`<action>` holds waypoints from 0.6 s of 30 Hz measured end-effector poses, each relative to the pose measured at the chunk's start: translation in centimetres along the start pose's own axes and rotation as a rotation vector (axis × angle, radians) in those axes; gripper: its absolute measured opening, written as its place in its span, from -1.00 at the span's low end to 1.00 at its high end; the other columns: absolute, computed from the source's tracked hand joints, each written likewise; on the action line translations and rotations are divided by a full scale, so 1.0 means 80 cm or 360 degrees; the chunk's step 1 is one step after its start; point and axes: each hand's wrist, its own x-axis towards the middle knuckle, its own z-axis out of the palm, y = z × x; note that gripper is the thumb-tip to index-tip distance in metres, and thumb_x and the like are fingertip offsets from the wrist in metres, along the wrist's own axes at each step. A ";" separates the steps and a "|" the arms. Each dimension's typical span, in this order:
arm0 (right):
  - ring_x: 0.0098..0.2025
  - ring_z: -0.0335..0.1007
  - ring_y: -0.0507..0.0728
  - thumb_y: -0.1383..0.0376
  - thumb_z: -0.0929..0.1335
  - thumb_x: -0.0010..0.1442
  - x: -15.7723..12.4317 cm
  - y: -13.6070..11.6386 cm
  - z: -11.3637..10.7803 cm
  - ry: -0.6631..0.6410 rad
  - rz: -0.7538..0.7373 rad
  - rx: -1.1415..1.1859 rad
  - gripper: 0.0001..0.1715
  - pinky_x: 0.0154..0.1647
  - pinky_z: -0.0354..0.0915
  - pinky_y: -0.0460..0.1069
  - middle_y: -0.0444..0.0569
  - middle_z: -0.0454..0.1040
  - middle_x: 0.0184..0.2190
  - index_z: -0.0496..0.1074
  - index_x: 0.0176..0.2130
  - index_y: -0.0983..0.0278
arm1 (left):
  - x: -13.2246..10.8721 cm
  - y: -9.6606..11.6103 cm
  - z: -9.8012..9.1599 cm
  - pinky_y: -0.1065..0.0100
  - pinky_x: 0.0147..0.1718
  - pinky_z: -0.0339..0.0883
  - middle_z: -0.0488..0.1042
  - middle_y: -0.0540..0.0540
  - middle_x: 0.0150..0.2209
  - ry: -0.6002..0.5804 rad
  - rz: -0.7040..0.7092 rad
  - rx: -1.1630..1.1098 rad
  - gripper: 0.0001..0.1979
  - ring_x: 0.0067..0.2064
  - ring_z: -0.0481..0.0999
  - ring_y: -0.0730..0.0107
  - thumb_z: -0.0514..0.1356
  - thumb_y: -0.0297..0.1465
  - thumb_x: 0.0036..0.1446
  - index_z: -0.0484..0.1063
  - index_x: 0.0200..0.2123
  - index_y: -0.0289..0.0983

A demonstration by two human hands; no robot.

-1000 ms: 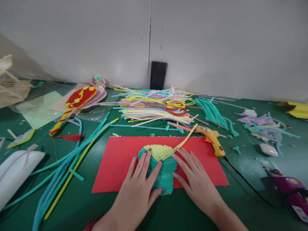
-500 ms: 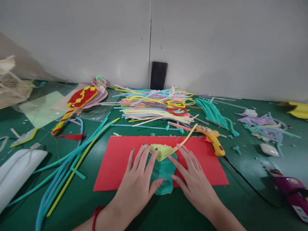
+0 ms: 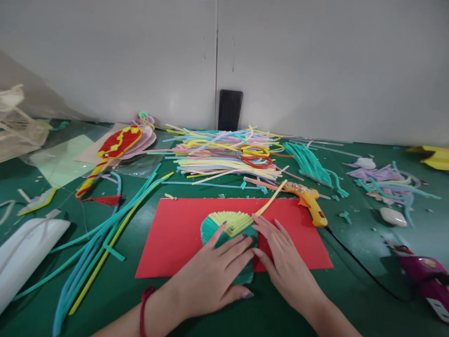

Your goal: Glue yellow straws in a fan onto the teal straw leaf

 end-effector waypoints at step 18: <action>0.28 0.08 0.24 0.21 0.22 0.30 0.000 0.001 -0.003 -0.0051 -0.0070 -0.0184 -0.54 0.14 0.27 0.24 0.00 0.17 0.27 0.27 0.18 0.07 | -0.010 -0.005 0.010 0.18 0.12 0.15 0.28 -0.15 0.21 0.0190 -0.0285 0.0312 -0.52 0.20 0.29 0.25 -0.10 -0.22 0.34 0.19 0.20 -0.36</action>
